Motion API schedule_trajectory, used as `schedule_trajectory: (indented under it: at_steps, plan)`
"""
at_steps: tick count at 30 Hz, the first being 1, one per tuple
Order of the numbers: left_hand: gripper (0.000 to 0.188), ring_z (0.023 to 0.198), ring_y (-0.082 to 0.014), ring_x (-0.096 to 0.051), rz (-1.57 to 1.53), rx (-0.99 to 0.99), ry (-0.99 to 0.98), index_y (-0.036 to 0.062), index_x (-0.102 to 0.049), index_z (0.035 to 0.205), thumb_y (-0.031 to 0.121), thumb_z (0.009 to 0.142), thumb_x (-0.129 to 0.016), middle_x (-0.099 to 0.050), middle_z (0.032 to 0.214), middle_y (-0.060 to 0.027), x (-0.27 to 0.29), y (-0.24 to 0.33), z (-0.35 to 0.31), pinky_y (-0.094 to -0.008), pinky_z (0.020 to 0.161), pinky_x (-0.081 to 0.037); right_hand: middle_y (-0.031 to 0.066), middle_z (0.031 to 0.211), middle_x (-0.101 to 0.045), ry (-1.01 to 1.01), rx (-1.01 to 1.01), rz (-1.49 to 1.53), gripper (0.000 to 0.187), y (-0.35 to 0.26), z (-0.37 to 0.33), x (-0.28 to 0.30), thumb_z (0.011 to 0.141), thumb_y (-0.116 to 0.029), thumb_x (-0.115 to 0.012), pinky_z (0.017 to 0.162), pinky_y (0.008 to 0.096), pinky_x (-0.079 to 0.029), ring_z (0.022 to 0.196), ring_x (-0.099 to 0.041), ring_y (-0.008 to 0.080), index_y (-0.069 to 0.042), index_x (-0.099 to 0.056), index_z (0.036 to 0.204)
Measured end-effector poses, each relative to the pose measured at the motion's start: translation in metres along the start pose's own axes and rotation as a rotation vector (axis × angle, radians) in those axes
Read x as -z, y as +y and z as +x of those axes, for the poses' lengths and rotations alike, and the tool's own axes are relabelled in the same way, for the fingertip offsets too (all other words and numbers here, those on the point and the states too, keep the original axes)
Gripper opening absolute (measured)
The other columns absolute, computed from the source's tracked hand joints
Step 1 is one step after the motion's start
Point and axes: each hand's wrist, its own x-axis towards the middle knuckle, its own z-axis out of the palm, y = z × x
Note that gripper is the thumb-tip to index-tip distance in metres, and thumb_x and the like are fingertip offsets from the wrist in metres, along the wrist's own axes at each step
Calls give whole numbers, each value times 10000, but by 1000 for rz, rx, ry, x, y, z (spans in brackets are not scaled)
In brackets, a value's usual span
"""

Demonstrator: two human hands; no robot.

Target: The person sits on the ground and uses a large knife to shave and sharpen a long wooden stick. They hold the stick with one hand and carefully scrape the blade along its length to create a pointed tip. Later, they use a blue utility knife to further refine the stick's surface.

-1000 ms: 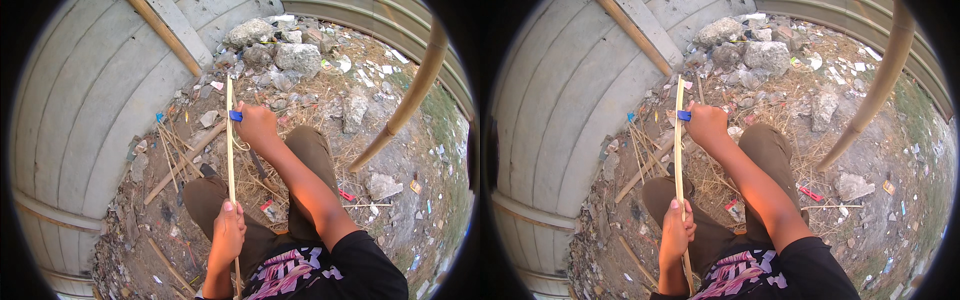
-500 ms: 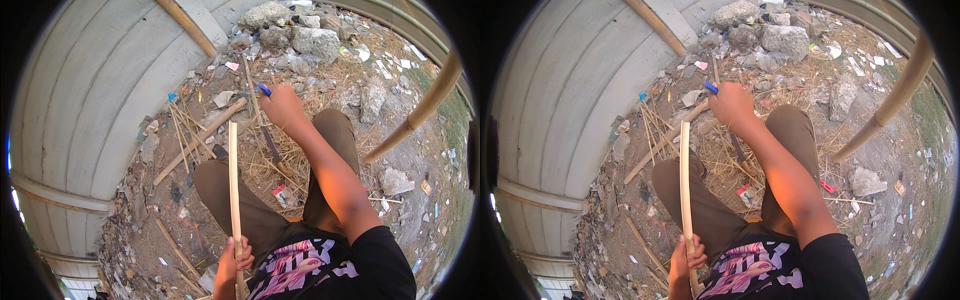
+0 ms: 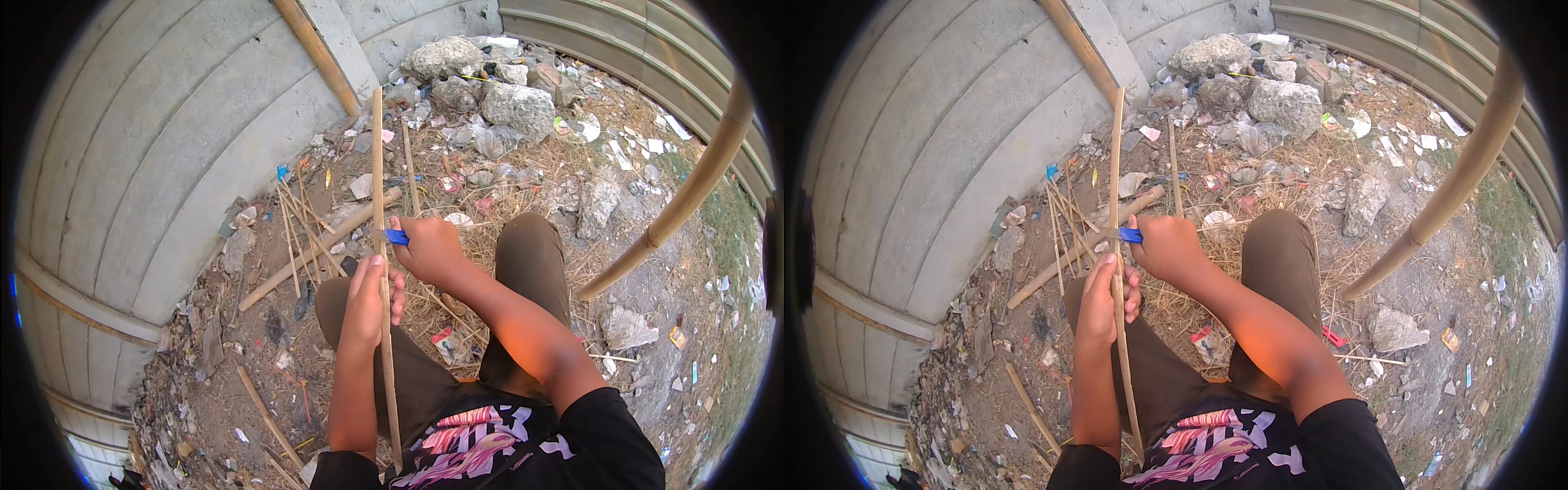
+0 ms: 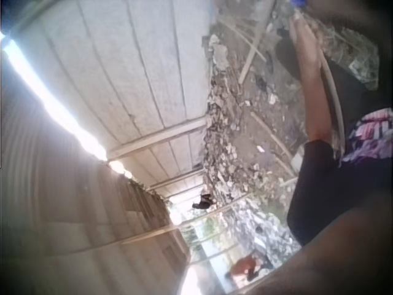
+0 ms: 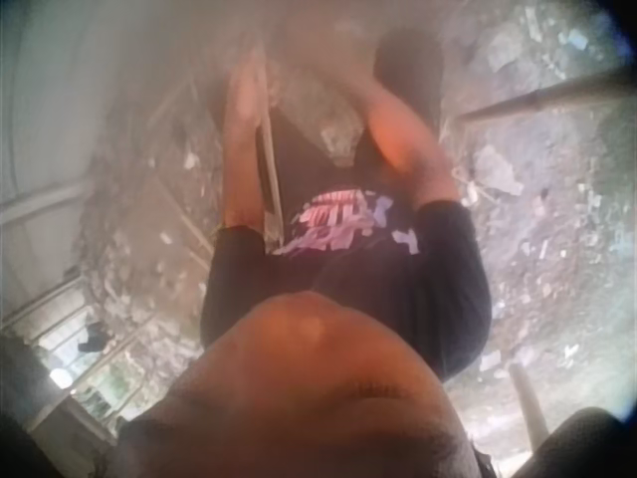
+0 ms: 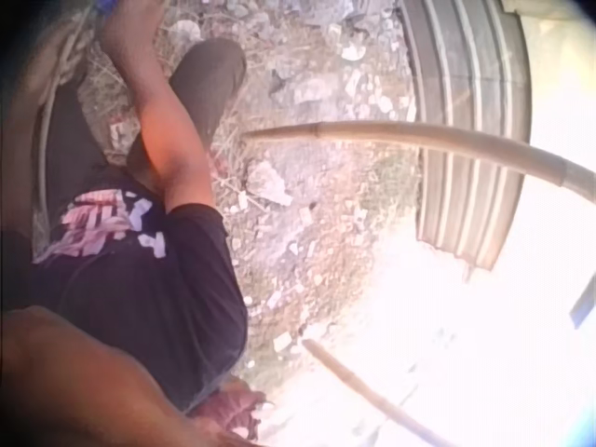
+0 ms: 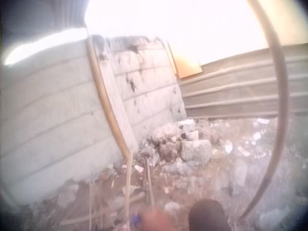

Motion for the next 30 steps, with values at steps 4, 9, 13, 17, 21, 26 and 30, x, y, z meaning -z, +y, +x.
schedule_trajectory:
  at_steps: [4,9,13,17,21,26,30]
  plan:
    - [250,449,-58,-366,-4,-30,-25,117,-429,986,346,1078,-386,-427,704,7,10,4,2,-215,357,-299,136,609,-632,107,88,-23,263,-5,-2,-2,948,-238,-582,510,473,-495,532,-627,361,-76,-639,750]
    - [316,445,-37,-331,151,40,-36,138,-401,934,411,1086,-357,-389,687,23,4,-4,-18,-206,358,-273,170,619,-633,137,-77,-62,304,-4,7,1,961,-255,-561,529,501,-505,542,-629,388,-44,-663,768]
    - [357,444,-33,-319,243,79,-81,138,-384,915,449,1085,-338,-377,689,20,-14,-20,-44,-203,356,-270,196,621,-638,128,-276,-115,359,29,35,22,969,-275,-535,549,514,-522,563,-648,403,-31,-674,747]
    - [371,459,-42,-311,279,53,-94,109,-373,906,425,1094,-320,-360,682,13,-7,-21,-60,-212,393,-282,196,588,-626,130,-268,-150,405,28,35,28,973,-285,-529,551,517,-524,562,-652,407,-32,-666,687]
    - [358,489,-47,-319,435,22,-80,76,-366,897,370,1100,-334,-358,679,6,-4,-29,-83,-225,426,-287,199,601,-631,205,-284,-155,397,37,40,35,974,-293,-530,559,513,-526,578,-657,408,-32,-685,719]
    - [334,522,-55,-367,479,62,-170,49,-387,917,329,1097,-354,-377,666,0,21,-45,-135,-230,446,-317,216,689,-653,244,-367,-110,335,52,43,53,943,-299,-565,614,516,-527,661,-661,423,-32,-697,790]
    - [326,532,-62,-421,945,-264,-314,24,-404,939,313,1089,-381,-431,643,-4,16,-48,-168,-228,471,-358,238,718,-658,181,-382,-131,317,44,39,45,932,-291,-583,643,513,-525,693,-661,437,-13,-703,836]
